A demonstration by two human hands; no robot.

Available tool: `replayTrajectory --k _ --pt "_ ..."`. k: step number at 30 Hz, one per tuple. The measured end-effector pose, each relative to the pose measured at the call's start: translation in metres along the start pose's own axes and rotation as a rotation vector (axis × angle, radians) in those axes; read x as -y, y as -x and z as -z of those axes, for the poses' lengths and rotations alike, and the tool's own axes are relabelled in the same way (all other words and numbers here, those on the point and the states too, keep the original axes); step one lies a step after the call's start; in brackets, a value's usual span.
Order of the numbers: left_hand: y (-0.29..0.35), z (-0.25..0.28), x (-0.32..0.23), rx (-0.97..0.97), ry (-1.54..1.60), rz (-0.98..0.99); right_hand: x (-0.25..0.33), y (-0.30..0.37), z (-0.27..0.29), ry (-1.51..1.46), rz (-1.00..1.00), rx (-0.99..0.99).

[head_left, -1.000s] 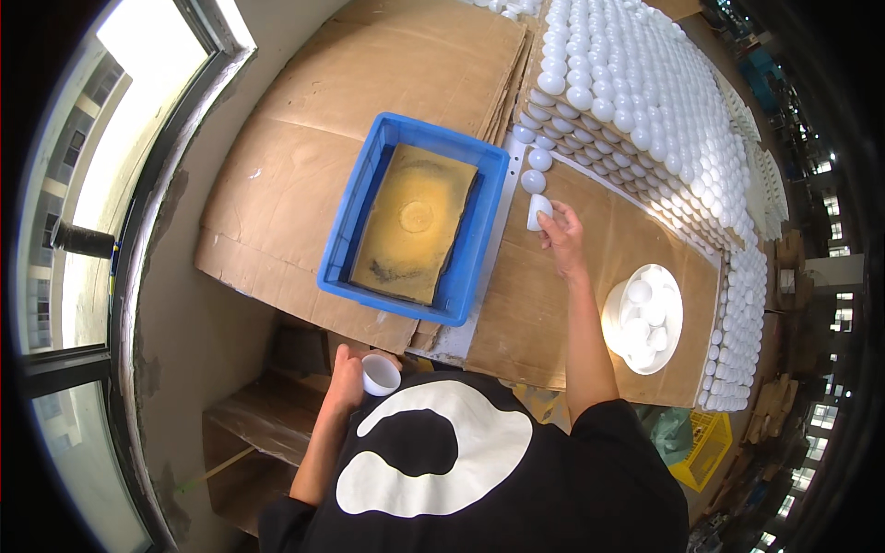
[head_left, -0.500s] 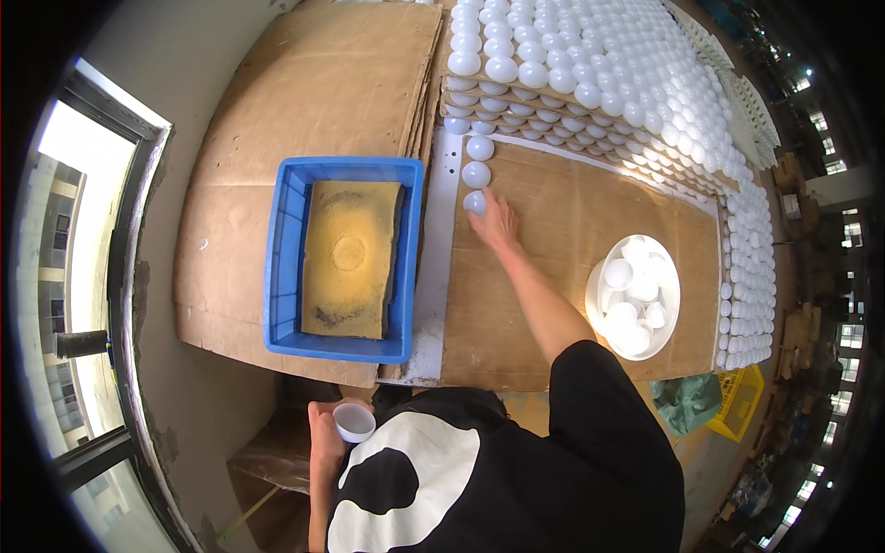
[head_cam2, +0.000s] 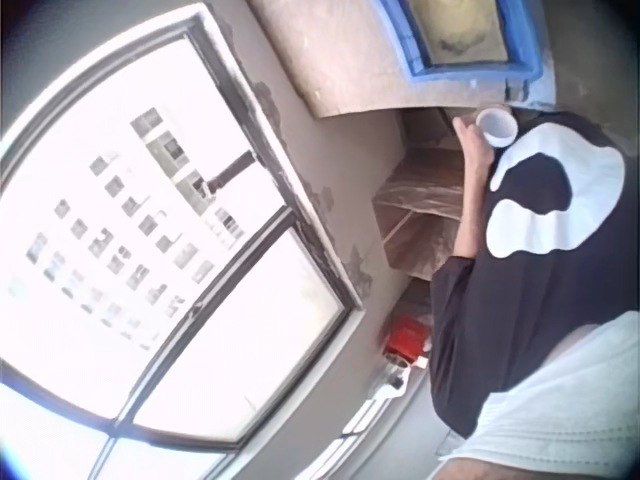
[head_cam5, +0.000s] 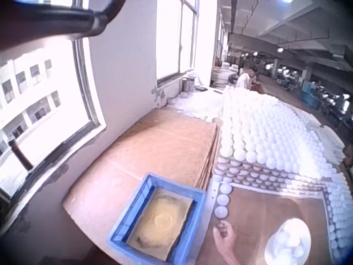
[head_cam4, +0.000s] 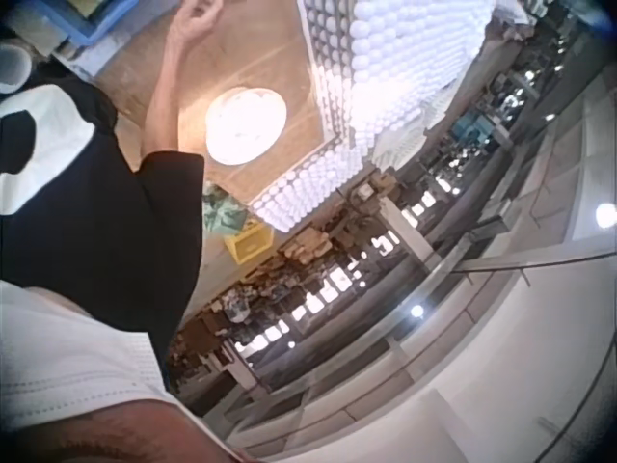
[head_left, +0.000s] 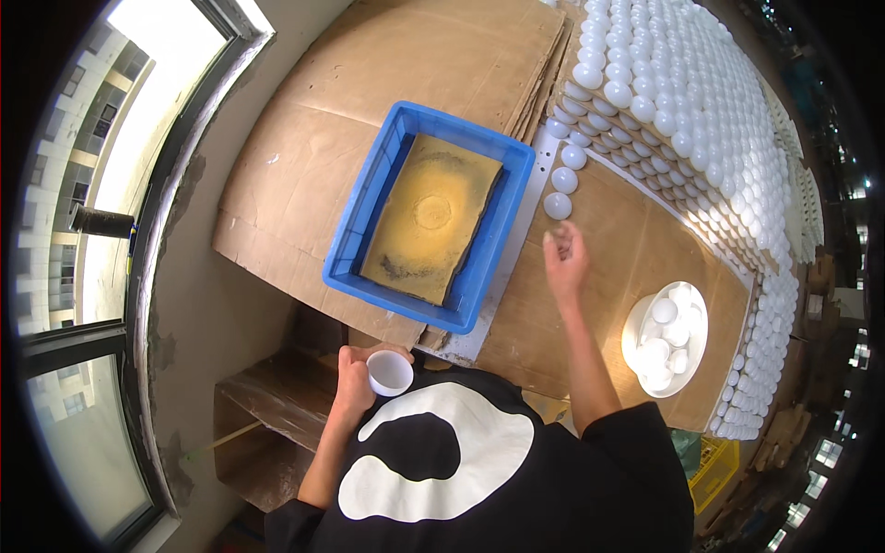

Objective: The person sets up the workspace by laying down a cardboard sheet and positioning a bowl of dome covers and an adhesive tray. The person then applies adhesive from the tray to the dome covers, joins them with matching pieces by hand, and places the assembled units in rows on the cardboard.

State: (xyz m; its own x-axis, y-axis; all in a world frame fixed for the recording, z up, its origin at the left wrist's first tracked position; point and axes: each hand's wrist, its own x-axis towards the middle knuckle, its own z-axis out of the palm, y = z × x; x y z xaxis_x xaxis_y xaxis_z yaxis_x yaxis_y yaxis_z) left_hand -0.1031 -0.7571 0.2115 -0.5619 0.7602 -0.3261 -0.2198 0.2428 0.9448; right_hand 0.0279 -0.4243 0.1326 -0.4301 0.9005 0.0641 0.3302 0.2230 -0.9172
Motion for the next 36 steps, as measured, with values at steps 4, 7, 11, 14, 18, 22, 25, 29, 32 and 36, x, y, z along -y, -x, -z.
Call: replayTrajectory --k 4,7,11,14,18,22,25,29,32,36 --pt "-0.016 -0.005 -0.002 0.021 0.197 -0.156 0.091 0.113 -0.017 -0.309 0.071 0.476" --pt "-0.025 -0.009 -0.007 0.036 0.335 -0.112 0.124 0.15 -0.038 -0.494 -0.075 0.736" --pt "-0.025 -0.009 -0.008 0.058 0.563 -0.132 0.137 0.153 -0.047 -0.631 -0.238 0.77" --pt "-0.025 -0.011 -0.003 0.013 0.681 -0.126 0.136 0.159 -0.053 -0.612 -0.323 0.82" --pt "-0.025 0.0 0.004 0.061 0.698 0.015 0.146 0.168 -0.068 -0.916 -0.481 0.768" --pt "-0.021 0.025 0.003 0.231 0.326 0.002 0.157 0.165 -0.079 -1.1 -0.557 0.927" --pt "-0.021 0.035 0.0 0.239 0.188 0.125 0.157 0.158 -0.087 -1.013 -0.506 0.973" --pt "-0.021 0.058 0.044 0.145 -0.039 -0.066 0.139 0.11 -0.101 -0.394 -0.204 0.716" --pt "-0.011 0.082 0.066 0.017 0.097 0.036 0.103 0.055 -0.117 0.285 0.141 0.422" --pt "0.013 0.115 0.109 -0.076 0.113 0.106 0.105 0.024 -0.145 0.609 0.322 0.386"
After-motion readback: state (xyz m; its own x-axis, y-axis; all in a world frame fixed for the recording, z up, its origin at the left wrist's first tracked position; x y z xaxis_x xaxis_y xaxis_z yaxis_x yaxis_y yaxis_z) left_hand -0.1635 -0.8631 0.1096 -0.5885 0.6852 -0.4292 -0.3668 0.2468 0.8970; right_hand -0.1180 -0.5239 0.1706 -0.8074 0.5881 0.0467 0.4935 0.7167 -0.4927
